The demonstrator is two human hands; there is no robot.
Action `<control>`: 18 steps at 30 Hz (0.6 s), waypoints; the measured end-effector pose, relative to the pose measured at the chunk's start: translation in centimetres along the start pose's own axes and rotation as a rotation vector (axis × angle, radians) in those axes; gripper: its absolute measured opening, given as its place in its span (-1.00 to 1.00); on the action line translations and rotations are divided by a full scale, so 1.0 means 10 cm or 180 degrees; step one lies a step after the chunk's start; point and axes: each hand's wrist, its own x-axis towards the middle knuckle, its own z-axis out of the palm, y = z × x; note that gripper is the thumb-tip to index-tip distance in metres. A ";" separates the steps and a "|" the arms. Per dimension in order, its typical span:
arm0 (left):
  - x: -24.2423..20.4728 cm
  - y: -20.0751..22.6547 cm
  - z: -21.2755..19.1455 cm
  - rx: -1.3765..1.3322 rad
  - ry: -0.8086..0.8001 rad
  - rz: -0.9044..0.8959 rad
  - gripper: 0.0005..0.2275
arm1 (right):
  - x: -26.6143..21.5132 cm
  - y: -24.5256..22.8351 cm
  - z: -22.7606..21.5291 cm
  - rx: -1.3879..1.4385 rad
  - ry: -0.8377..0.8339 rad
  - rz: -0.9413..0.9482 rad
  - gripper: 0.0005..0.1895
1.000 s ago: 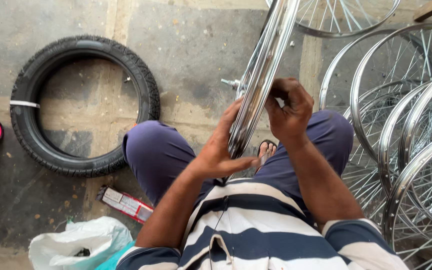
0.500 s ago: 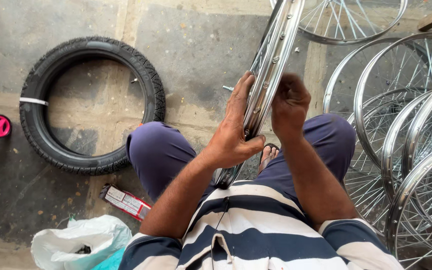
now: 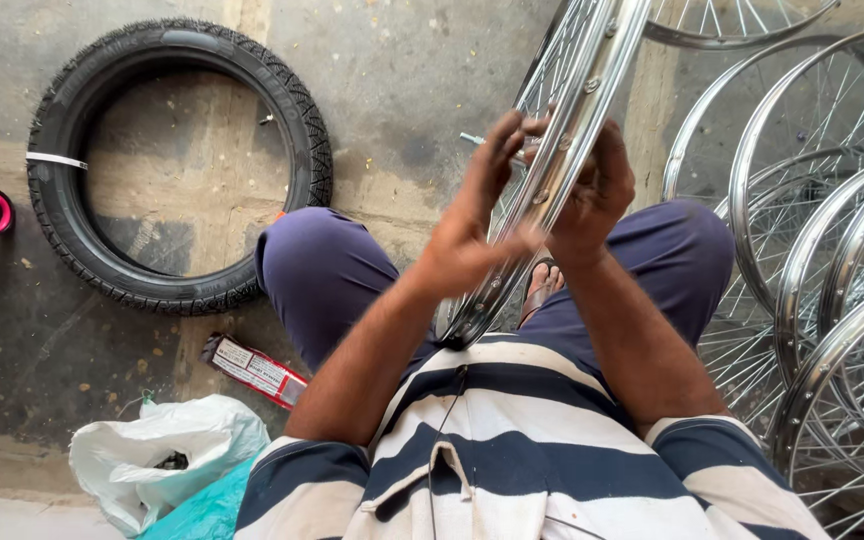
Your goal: The person sits on the floor and rubs a bicycle wheel rim with a small white block to polish it. They rotate the wheel to access different sections and continue the polishing motion along the rim's surface.
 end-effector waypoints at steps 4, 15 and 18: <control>0.14 -0.38 -0.06 -0.0948 0.0160 -0.0188 -0.52 | 0.06 -0.21 -0.07 -0.0504 0.0196 0.0112 -0.59; 0.21 -0.76 -0.04 -0.1043 0.0089 -0.0301 -0.59 | 0.27 -0.51 -0.13 -0.2455 -0.0040 0.0012 -0.73; 0.31 -0.87 -0.04 -0.1089 -0.0010 -0.0465 -0.64 | 0.27 -0.59 -0.25 -0.2188 -0.0538 -0.0083 -0.66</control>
